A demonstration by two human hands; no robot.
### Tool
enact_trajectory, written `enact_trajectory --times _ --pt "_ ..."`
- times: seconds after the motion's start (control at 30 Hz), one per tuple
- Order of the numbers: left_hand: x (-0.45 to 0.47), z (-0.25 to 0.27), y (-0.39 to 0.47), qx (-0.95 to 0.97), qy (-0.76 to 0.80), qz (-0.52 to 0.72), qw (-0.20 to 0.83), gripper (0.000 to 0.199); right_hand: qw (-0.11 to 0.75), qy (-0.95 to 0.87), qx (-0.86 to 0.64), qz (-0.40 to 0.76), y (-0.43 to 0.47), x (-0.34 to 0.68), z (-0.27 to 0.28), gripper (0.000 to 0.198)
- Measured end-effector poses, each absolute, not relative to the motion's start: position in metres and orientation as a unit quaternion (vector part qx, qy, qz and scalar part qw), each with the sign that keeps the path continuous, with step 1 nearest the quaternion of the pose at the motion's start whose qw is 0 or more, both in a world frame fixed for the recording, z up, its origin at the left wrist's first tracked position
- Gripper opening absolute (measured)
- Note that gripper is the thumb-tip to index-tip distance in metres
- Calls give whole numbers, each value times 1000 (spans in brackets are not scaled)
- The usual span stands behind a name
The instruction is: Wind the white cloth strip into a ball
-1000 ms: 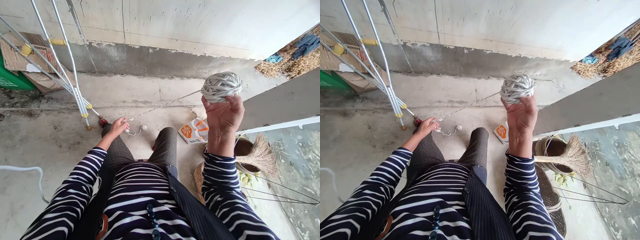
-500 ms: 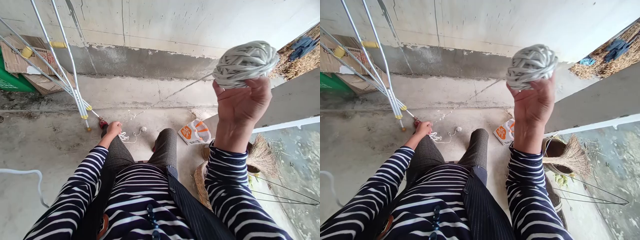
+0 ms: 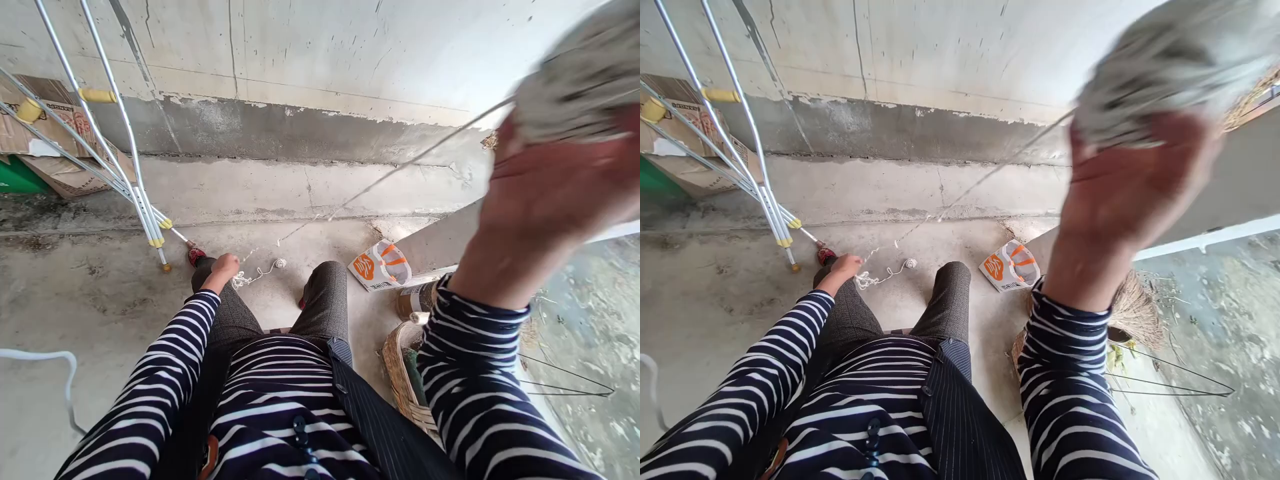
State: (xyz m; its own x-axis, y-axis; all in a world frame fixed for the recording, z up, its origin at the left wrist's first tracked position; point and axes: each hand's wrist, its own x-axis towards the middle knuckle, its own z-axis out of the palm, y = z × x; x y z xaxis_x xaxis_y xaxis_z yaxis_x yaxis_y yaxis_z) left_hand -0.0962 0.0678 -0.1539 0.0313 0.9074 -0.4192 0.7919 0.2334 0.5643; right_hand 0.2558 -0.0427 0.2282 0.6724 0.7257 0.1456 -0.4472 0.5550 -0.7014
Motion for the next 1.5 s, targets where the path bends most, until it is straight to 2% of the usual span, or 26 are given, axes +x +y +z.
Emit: enact_trajectory --times 0.03,0.1,0.2,0.33,0.47,0.73,1.03,1.23,1.5 --pt "-90 -151 67 620 684 94 373 2 796 -347 -317 380 -39 243 217 18" --pt "-74 -140 67 633 662 124 382 18 708 -431 -325 456 -31 220 189 37" --pt "-47 -107 67 650 610 204 405 30 615 -424 -377 547 -19 195 148 48" --pt "-13 -40 57 621 460 443 455 37 567 -418 -384 597 -7 173 119 50" --pt "9 10 42 591 395 532 461 35 542 -422 -379 620 -2 162 116 48" --pt "16 17 32 566 376 522 515 45 518 -395 -373 660 -1 168 115 47" --pt "-7 0 -3 573 364 441 587 25 579 -374 -405 601 10 198 133 52" --pt "-24 -11 -19 562 368 403 621 26 614 -358 -420 565 10 209 139 53" --pt "-41 -25 -35 591 398 341 614 30 661 -369 -399 518 8 227 162 61"
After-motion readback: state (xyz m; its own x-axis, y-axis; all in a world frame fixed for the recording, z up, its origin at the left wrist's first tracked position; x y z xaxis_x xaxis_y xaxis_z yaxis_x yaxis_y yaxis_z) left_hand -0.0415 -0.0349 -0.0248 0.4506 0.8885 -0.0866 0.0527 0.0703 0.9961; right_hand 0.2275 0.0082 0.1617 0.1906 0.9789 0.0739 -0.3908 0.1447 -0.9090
